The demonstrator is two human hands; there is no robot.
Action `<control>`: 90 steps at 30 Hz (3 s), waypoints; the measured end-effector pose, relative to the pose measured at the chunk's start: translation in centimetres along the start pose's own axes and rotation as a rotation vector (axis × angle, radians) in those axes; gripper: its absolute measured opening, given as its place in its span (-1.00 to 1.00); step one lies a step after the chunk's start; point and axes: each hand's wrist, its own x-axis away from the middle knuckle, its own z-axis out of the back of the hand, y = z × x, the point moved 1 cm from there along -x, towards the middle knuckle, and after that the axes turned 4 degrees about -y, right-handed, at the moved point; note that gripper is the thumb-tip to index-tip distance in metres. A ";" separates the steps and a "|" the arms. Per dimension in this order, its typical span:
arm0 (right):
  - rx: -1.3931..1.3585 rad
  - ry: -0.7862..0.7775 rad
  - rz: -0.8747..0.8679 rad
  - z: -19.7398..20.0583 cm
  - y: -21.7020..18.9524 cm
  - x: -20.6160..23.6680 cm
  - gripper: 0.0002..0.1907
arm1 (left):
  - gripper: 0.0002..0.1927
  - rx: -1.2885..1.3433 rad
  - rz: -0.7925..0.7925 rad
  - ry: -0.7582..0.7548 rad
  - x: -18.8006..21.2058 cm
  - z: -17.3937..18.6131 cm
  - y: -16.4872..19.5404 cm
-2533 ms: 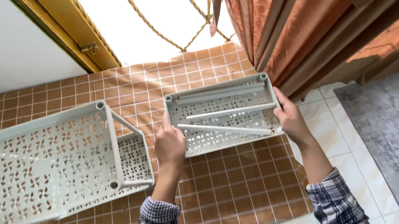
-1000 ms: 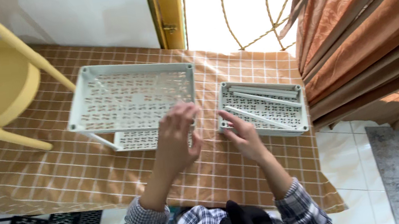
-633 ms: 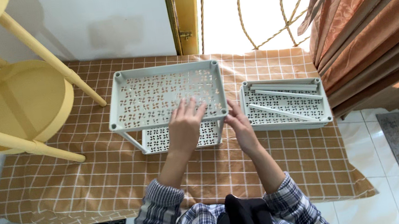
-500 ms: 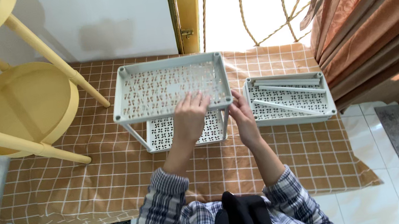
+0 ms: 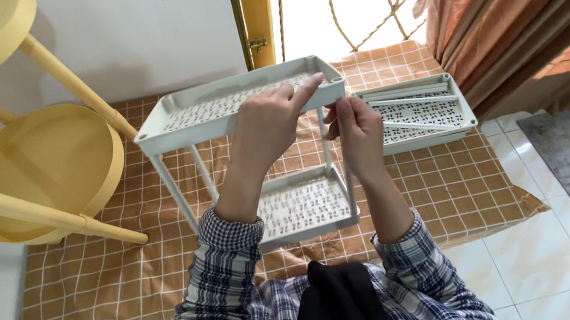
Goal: The person assembles a white plastic tiered storage rack by inserting poles into the perforated trays, then pulls the poles out to take the rack apart. They then fit the trays and poles of a black storage rack together on the floor, attaching a top tray at the end.
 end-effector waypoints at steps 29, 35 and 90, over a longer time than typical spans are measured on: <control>0.090 -0.032 -0.111 -0.9 -8.8 -1.2 -0.73 | -0.65 0.125 0.030 0.045 -2.5 8.1 1.4; 0.267 0.055 0.013 -2.2 -10.5 -1.9 -0.68 | -0.62 0.095 0.049 0.075 -2.8 9.1 1.4; 0.475 -0.058 0.420 8.7 -6.0 -8.1 -0.68 | -0.42 0.834 0.102 0.238 5.9 9.5 -6.9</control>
